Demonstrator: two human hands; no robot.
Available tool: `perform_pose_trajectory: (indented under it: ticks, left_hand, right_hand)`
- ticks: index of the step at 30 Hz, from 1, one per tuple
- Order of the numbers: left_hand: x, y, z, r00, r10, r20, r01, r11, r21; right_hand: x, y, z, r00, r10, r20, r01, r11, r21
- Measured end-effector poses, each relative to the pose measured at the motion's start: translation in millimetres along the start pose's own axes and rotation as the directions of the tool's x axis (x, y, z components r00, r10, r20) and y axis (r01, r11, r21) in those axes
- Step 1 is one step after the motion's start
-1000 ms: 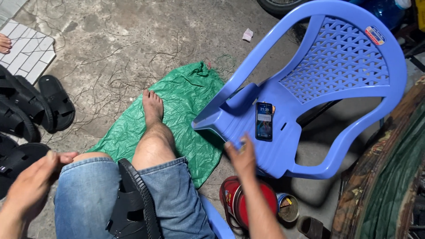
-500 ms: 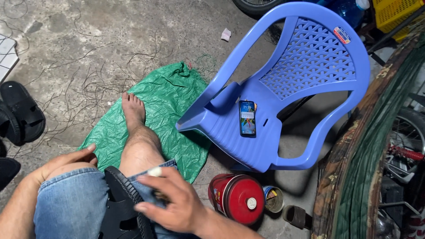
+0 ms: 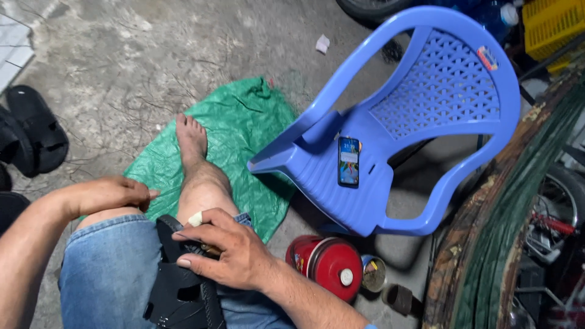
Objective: The person sits on a blue plastic chair and sews a black sandal held on their lap using a needle and thread. They repeatedly pull the thread through the sandal strap to secure it. A smartphone is visible on the chair beside them.
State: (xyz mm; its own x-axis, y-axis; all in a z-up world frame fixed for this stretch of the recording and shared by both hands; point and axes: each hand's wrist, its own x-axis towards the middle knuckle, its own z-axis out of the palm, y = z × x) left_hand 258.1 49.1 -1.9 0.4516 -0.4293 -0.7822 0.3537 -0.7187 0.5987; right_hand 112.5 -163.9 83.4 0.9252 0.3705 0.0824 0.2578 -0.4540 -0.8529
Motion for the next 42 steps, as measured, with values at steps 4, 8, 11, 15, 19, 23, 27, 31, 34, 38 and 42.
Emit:
perform_pose_trajectory:
  ticks: [4, 8, 11, 15, 19, 23, 27, 31, 34, 38, 42]
  left_hand:
    - [4, 3, 0, 0.996, -0.078, 0.042, 0.061, 0.949, 0.308]
    - [-6, 17, 3, 0.993, -0.111, 0.035, 0.072, 0.825, 0.561]
    - [11, 2, -1, 0.989, -0.092, 0.117, -0.006, 0.763, 0.646]
    - [4, -14, 5, 0.998, 0.052, 0.021, -0.055, 0.881, 0.469]
    - [-64, -21, 23, 0.761, 0.114, -0.639, -0.240, 0.964, -0.115]
    - [-143, -22, 89, 0.561, 0.097, -0.822, -0.338, 0.933, -0.121]
    - [-164, -29, 157, 0.500, 0.379, -0.778, -0.506, 0.857, 0.092]
    - [-169, -23, 192, 0.563, 0.443, -0.698, -0.320, 0.895, 0.309]
    - [-167, -15, 200, 0.641, 0.367, -0.674, -0.231, 0.930, 0.287]
    - [-170, -6, 200, 0.635, 0.371, -0.677, -0.199, 0.926, 0.321]
    - [-165, -8, 200, 0.640, 0.374, -0.671, -0.161, 0.919, 0.359]
  right_hand:
    - [-3, 2, 4, 1.000, -0.013, -0.009, 0.013, 0.999, 0.032]
    - [-5, 2, 7, 0.999, -0.041, -0.031, 0.044, 0.996, 0.084]
    - [-4, 3, 6, 0.994, -0.091, -0.065, 0.094, 0.994, 0.058]
    - [-4, 14, 13, 1.000, 0.003, 0.008, -0.004, 0.995, 0.096]
    - [0, 22, 11, 1.000, -0.015, -0.024, 0.019, 0.981, 0.193]
    - [-13, 22, -2, 0.996, 0.092, -0.015, -0.087, 0.973, 0.212]
    - [-33, 5, -12, 0.986, 0.160, 0.052, -0.166, 0.974, 0.154]
    - [-47, -7, -21, 0.984, 0.053, 0.170, -0.045, 0.998, -0.050]
    - [-50, -16, -23, 0.970, -0.003, 0.243, 0.032, 0.993, -0.115]
    - [-58, -13, -13, 0.950, -0.045, 0.308, 0.089, 0.987, -0.132]
    - [-59, -5, -7, 0.953, -0.014, 0.301, 0.091, 0.966, -0.243]
